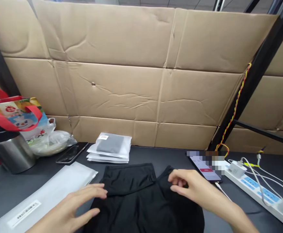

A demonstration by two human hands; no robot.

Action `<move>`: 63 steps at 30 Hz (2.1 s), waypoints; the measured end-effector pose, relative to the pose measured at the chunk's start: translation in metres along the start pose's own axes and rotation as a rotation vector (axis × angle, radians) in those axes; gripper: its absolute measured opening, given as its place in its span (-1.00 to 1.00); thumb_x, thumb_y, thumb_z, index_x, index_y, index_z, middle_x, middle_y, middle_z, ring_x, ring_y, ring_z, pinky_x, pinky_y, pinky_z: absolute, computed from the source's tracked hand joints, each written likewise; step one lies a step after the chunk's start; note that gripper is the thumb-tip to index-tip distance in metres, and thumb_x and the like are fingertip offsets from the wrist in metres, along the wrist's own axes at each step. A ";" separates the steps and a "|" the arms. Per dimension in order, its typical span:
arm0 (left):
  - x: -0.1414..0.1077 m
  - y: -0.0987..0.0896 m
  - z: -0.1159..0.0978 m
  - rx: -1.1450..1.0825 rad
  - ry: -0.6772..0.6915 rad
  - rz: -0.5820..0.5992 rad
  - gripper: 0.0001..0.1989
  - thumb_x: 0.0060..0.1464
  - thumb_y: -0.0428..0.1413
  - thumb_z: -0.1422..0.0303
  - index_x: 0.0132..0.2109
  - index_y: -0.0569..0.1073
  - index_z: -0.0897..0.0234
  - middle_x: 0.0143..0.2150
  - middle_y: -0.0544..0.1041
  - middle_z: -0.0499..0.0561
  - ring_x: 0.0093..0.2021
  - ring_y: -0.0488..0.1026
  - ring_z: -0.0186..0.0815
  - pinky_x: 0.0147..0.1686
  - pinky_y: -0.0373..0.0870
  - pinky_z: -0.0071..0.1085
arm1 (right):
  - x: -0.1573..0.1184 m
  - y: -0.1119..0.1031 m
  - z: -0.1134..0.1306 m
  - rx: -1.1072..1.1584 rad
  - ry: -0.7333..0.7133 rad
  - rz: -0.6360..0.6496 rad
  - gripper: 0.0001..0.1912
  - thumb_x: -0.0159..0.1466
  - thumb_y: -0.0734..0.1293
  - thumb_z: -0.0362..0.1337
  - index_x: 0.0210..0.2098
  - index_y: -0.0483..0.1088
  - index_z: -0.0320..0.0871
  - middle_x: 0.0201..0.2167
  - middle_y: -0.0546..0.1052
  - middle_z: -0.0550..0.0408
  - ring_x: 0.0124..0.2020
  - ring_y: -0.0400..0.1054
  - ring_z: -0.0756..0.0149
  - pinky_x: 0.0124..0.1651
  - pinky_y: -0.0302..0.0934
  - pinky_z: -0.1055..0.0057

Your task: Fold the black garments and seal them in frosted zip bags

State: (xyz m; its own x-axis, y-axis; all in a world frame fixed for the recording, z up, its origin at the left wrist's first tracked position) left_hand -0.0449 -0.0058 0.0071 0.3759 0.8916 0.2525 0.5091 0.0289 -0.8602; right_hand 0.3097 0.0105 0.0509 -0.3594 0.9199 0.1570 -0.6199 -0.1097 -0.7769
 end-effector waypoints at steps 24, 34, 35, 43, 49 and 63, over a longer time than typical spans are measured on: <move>0.053 0.040 -0.035 0.277 0.220 0.031 -0.52 0.30 -0.10 0.21 0.33 0.11 0.02 0.33 0.19 -0.02 0.32 0.09 -0.07 0.23 0.09 -0.01 | 0.033 0.067 0.012 -0.210 -0.145 -0.093 -0.58 0.40 0.10 -0.16 0.16 0.28 -0.17 0.17 0.36 -0.10 0.21 0.19 0.12 0.23 0.09 0.09; 0.060 0.079 -0.062 0.368 0.296 0.130 -0.42 0.29 -0.11 0.07 0.37 -0.07 0.03 0.37 0.06 0.09 0.32 0.03 0.07 0.18 0.11 0.14 | 0.015 0.071 -0.035 -0.300 -0.116 0.067 -0.38 0.38 0.07 0.06 0.33 -0.04 -0.03 0.36 -0.02 0.03 0.36 -0.19 0.15 0.35 -0.20 0.03; 0.061 0.080 -0.064 0.368 0.293 0.136 -0.42 0.30 -0.12 0.07 0.37 -0.08 0.03 0.37 0.06 0.09 0.33 0.02 0.06 0.18 0.10 0.14 | 0.014 0.070 -0.038 -0.297 -0.109 0.071 -0.39 0.38 0.07 0.06 0.33 -0.04 -0.03 0.36 -0.03 0.04 0.36 -0.19 0.15 0.35 -0.21 0.04; 0.059 0.079 -0.067 0.413 0.311 0.080 -0.41 0.30 -0.11 0.09 0.37 -0.09 0.05 0.36 0.09 0.09 0.31 0.08 0.06 0.16 0.15 0.13 | 0.049 0.054 -0.012 -0.337 -0.091 -0.066 -0.43 0.34 0.17 0.03 0.24 0.18 -0.12 0.26 0.23 -0.08 0.28 0.07 0.08 0.28 0.03 0.11; 0.060 0.081 -0.062 0.406 0.325 0.031 -0.41 0.27 -0.07 0.06 0.36 -0.02 0.05 0.34 0.14 0.11 0.29 0.12 0.08 0.14 0.19 0.13 | 0.127 0.084 0.071 -0.530 -0.436 -0.248 -0.61 0.28 0.29 -0.33 0.09 0.28 -0.20 0.05 0.44 -0.08 0.10 0.30 0.17 0.14 0.20 0.25; 0.059 0.086 -0.051 0.282 0.273 0.081 -0.38 0.24 -0.06 0.01 0.35 0.02 0.04 0.36 0.09 0.09 0.32 0.03 0.09 0.20 0.06 0.16 | 0.157 0.077 0.087 -0.491 -0.416 -0.461 -0.66 0.29 0.14 -0.55 -0.01 0.37 -0.22 -0.11 0.55 -0.05 -0.09 0.45 0.23 -0.09 0.33 0.39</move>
State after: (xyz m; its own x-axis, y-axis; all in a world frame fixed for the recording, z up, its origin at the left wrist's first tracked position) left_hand 0.0607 0.0260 -0.0296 0.6174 0.7443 0.2545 0.2508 0.1204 -0.9605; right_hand 0.1447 0.1142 0.0682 -0.4326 0.6048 0.6686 -0.4260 0.5165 -0.7428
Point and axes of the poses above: each hand's wrist, its own x-axis towards the middle knuckle, its own y-axis out of the palm, z = x × y, the point moved 7 cm from there along x, towards the middle knuckle
